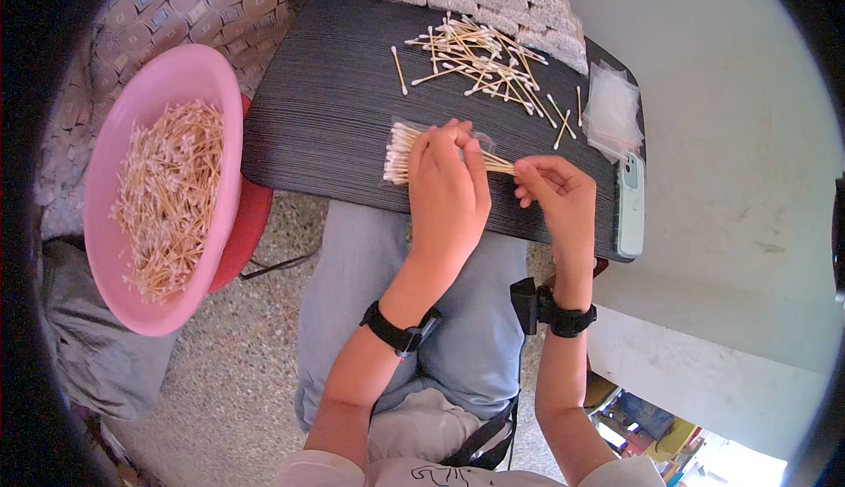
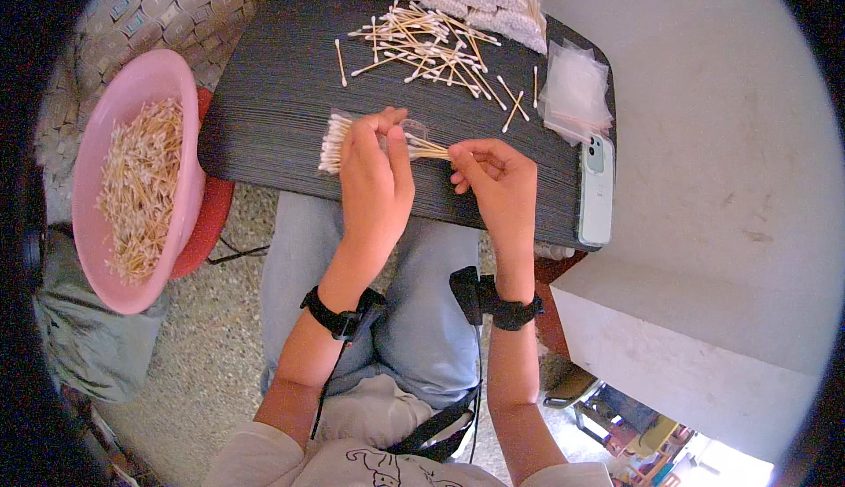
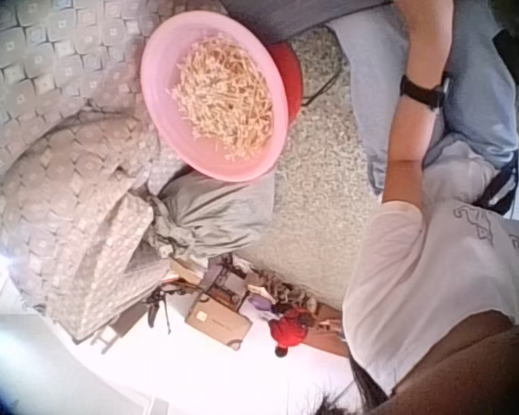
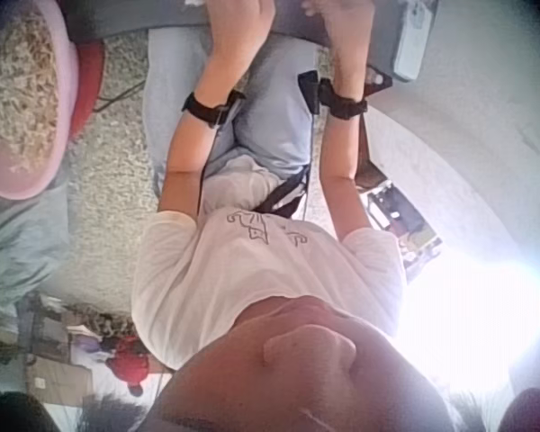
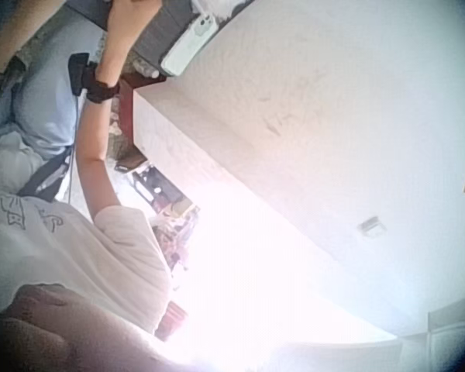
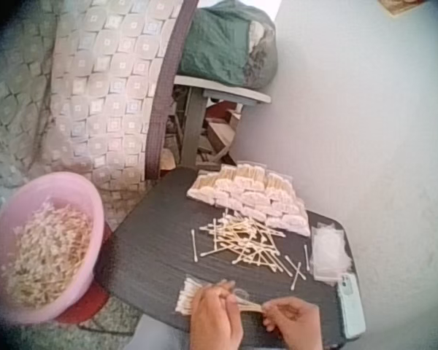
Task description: Packaging a counted number of cotton swabs into a small plastic zip-lock bag.
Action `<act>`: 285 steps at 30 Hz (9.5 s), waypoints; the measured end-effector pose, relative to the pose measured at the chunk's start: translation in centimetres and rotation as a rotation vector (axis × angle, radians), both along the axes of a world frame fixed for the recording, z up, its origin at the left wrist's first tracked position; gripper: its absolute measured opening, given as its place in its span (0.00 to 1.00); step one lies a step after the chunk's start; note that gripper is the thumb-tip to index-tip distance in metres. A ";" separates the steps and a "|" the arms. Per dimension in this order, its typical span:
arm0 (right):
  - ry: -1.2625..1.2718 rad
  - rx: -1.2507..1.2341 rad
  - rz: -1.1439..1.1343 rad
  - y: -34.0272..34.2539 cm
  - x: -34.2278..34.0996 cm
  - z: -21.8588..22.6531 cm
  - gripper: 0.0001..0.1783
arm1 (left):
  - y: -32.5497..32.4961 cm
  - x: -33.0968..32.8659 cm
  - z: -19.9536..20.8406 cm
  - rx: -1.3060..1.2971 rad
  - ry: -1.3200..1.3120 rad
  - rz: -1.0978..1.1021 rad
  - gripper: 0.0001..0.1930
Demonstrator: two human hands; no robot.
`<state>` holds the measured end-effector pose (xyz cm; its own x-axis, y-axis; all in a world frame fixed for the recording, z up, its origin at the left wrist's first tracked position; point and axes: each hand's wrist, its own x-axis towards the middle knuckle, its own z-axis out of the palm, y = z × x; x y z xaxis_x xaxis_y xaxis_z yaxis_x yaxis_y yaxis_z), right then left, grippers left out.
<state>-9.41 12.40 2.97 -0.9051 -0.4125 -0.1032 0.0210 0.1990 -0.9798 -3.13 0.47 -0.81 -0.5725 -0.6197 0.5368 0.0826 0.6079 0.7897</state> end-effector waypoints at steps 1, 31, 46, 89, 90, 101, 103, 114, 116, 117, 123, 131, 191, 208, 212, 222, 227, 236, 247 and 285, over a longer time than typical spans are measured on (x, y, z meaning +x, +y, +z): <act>0.043 0.025 0.009 -0.1 0.0 0.1 0.08 | 0.0 0.0 0.0 0.000 0.000 0.000 0.04; -0.019 -0.065 -0.034 -3.0 0.3 -0.4 0.11 | 0.0 0.2 0.2 -0.154 -0.033 0.014 0.04; 0.331 0.146 -0.146 -4.7 3.2 -1.6 0.16 | 0.1 0.2 0.1 -0.110 -0.052 -0.023 0.07; 0.305 -0.026 0.079 -1.8 -0.7 -2.9 0.05 | -1.3 0.0 -0.2 -0.368 -0.133 -0.073 0.11; 0.297 -0.038 0.065 -1.7 -0.7 -2.9 0.05 | -1.3 0.0 -0.2 -0.368 -0.123 -0.082 0.10; 0.310 -0.068 0.058 -1.8 -0.5 -2.8 0.05 | -2.4 0.5 0.1 -0.261 -0.147 -0.202 0.12; 0.297 -0.065 0.071 -1.8 -0.4 -2.5 0.05 | -2.8 0.4 0.0 -0.269 -0.154 -0.232 0.15; 0.289 -0.074 0.077 -1.8 -0.5 -2.8 0.06 | -3.9 0.7 0.2 -0.386 -0.213 -0.344 0.14; 0.317 -0.046 0.083 -1.8 -0.5 -2.8 0.06 | -4.0 0.5 0.0 -0.400 -0.221 -0.353 0.13; 0.317 -0.043 0.084 -1.9 -0.6 -2.8 0.06 | -4.1 0.5 0.0 -0.385 -0.228 -0.356 0.12; 0.307 -0.055 0.079 -1.8 -0.6 -2.7 0.06 | -3.7 0.7 0.8 -0.311 -0.234 -0.342 0.11; 0.295 -0.109 0.159 -1.8 -0.6 -2.9 0.06 | -3.1 0.6 0.2 -0.382 -0.230 -0.242 0.13; 0.096 -0.227 0.092 -2.9 -0.1 -1.4 0.14 | -5.2 2.0 0.7 0.617 -0.027 -0.570 0.14; 0.027 -0.373 0.096 -3.1 0.6 -1.0 0.21 | -5.4 2.0 0.3 0.511 -0.063 -0.568 0.12; 0.005 -0.355 0.097 -3.2 0.6 -0.6 0.17 | -5.3 2.0 0.7 0.684 -0.056 -0.617 0.14; 0.082 -0.291 0.146 -4.0 0.6 -1.0 0.17 | -4.8 2.0 0.5 0.419 -0.096 -0.564 0.14; 0.036 -0.300 0.137 -4.3 0.1 -1.4 0.22 | -3.4 1.4 0.8 0.090 -0.053 -0.344 0.15; 0.149 -0.255 0.256 -3.2 -0.4 -0.7 0.21 | -3.2 1.3 0.5 0.296 0.038 -0.332 0.11; 0.012 -0.326 0.230 -3.2 0.1 -0.3 0.19 | -3.8 1.5 0.8 0.666 0.104 -0.469 0.06; 0.086 0.140 0.254 -0.7 -1.1 2.0 0.12 | -2.5 1.2 1.0 0.617 0.067 -0.410 0.09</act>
